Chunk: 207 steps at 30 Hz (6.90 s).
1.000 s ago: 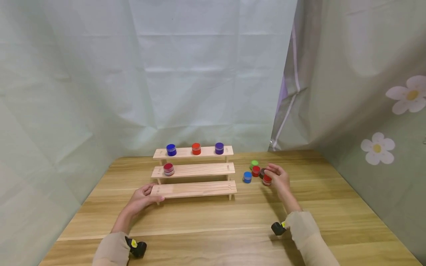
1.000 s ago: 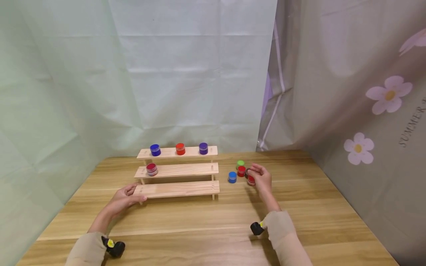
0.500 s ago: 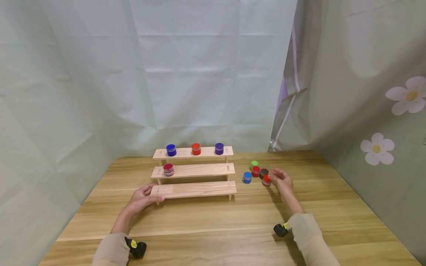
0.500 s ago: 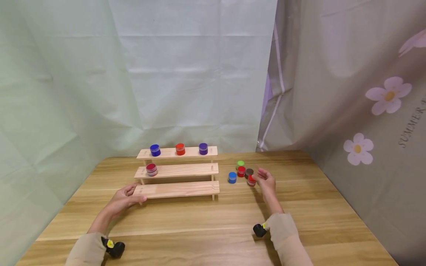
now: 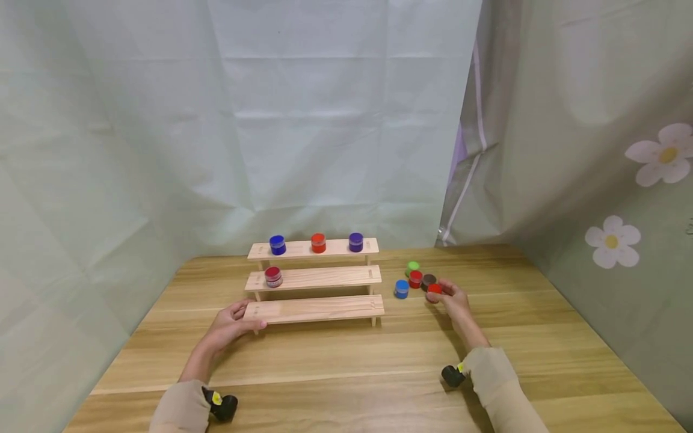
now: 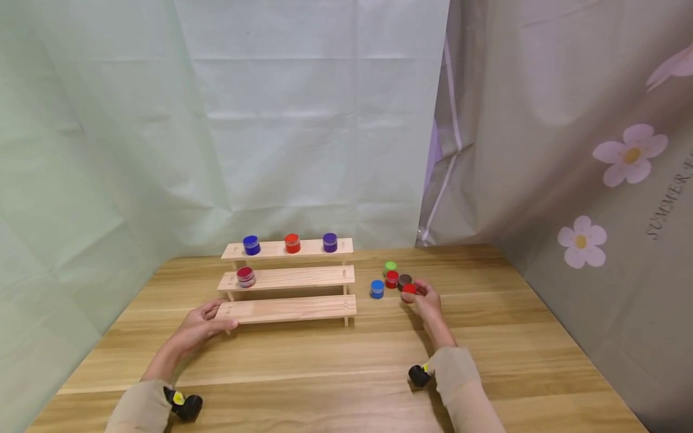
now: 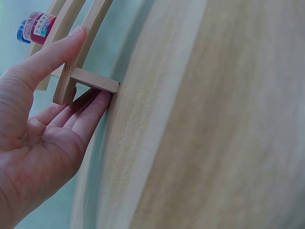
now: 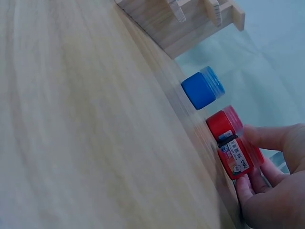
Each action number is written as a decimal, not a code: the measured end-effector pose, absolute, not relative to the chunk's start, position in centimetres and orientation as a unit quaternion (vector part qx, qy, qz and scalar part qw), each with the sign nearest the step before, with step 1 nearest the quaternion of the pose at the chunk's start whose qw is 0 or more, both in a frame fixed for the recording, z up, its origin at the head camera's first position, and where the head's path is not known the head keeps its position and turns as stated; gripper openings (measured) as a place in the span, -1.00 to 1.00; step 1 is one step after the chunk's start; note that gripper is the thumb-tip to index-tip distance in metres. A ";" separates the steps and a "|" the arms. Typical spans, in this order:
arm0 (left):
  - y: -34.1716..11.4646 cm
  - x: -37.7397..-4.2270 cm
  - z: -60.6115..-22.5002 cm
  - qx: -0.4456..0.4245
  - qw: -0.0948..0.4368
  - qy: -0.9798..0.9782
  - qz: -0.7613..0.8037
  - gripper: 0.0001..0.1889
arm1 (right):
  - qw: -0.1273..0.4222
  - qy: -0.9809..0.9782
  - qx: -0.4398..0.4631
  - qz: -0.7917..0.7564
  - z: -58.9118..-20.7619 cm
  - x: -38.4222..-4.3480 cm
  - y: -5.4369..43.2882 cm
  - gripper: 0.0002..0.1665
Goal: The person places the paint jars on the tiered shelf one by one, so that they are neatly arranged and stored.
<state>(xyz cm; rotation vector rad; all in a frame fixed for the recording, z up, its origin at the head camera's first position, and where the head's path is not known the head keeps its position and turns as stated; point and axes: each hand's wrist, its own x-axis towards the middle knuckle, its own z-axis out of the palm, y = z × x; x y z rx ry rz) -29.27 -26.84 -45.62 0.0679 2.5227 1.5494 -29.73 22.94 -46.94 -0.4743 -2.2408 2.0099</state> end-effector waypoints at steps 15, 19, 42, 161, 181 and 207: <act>-26.8 -29.2 -45.5 0.021 0.100 0.843 0.529 -0.03 | 0.062 -0.743 -0.160 0.647 -47.2 -29.6 22.9 -0.33; -26.8 -29.2 -45.5 0.020 0.099 0.843 0.529 -0.05 | 0.060 -0.742 -0.164 0.647 -47.2 -29.5 22.9 -0.32; -26.9 -29.4 -46.0 0.024 0.088 0.837 0.539 -0.13 | 0.080 -0.748 -0.138 0.644 -44.0 -29.0 21.1 -0.36; -26.6 -28.8 -45.7 0.014 0.094 0.823 0.560 -0.11 | -0.003 -0.763 0.080 0.641 -40.3 -32.2 2.6 -0.40; -26.7 -29.2 -45.5 0.015 0.095 0.839 0.536 -0.09 | 0.044 -0.750 0.043 0.659 -40.3 -30.1 7.9 -0.53; -26.8 -29.0 -46.0 0.007 0.095 0.831 0.548 -0.07 | 0.101 -0.744 -0.066 0.657 -43.4 -31.0 16.5 -0.51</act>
